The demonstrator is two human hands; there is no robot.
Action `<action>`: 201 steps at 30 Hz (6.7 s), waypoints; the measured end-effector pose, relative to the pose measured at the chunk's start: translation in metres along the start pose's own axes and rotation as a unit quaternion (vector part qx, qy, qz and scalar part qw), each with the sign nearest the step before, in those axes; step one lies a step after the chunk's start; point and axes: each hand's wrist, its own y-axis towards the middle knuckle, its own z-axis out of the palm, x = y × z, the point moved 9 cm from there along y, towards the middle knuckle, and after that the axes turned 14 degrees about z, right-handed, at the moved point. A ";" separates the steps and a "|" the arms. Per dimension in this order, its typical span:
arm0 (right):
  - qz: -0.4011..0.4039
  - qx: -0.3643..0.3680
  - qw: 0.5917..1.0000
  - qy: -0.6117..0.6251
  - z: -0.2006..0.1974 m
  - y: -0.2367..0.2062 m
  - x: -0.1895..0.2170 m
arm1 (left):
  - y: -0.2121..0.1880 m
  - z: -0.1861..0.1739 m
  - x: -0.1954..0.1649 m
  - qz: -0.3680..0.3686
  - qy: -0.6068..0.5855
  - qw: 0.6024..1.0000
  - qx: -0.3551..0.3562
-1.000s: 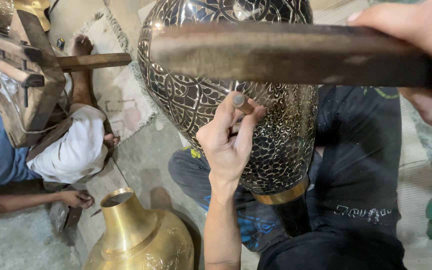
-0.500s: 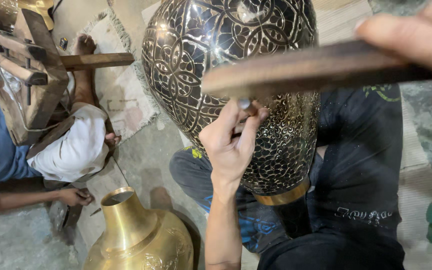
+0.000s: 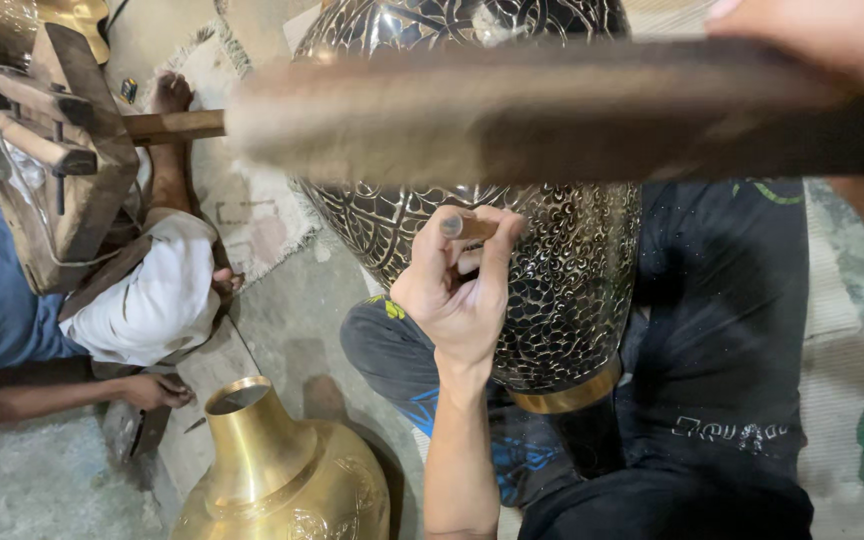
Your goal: The person sits on the floor holding a large decorated brass vase on their lap. They hold a small punch against the vase surface with one hand and strike it repeatedly with a wooden mallet held in the other hand, working the patterned area, occasionally repositioning the vase and the punch.
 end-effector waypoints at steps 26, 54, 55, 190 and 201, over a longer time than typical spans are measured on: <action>-0.082 -0.018 0.996 -0.041 -0.017 0.011 0.047 | -0.006 -0.010 0.005 -0.026 0.073 0.997 -0.031; -0.166 -0.035 0.986 -0.002 -0.024 0.024 0.069 | 0.004 -0.007 -0.002 0.000 0.111 0.994 -0.008; -0.163 -0.036 0.986 0.000 -0.024 0.024 0.070 | 0.004 -0.007 -0.002 -0.001 0.105 0.994 -0.005; 0.496 0.002 0.865 0.077 0.091 -0.228 -0.098 | 0.075 0.093 -0.007 0.218 -0.125 0.788 0.562; 0.454 -0.069 0.874 0.159 0.088 -0.249 -0.094 | 0.072 0.099 -0.003 0.193 -0.104 0.780 0.586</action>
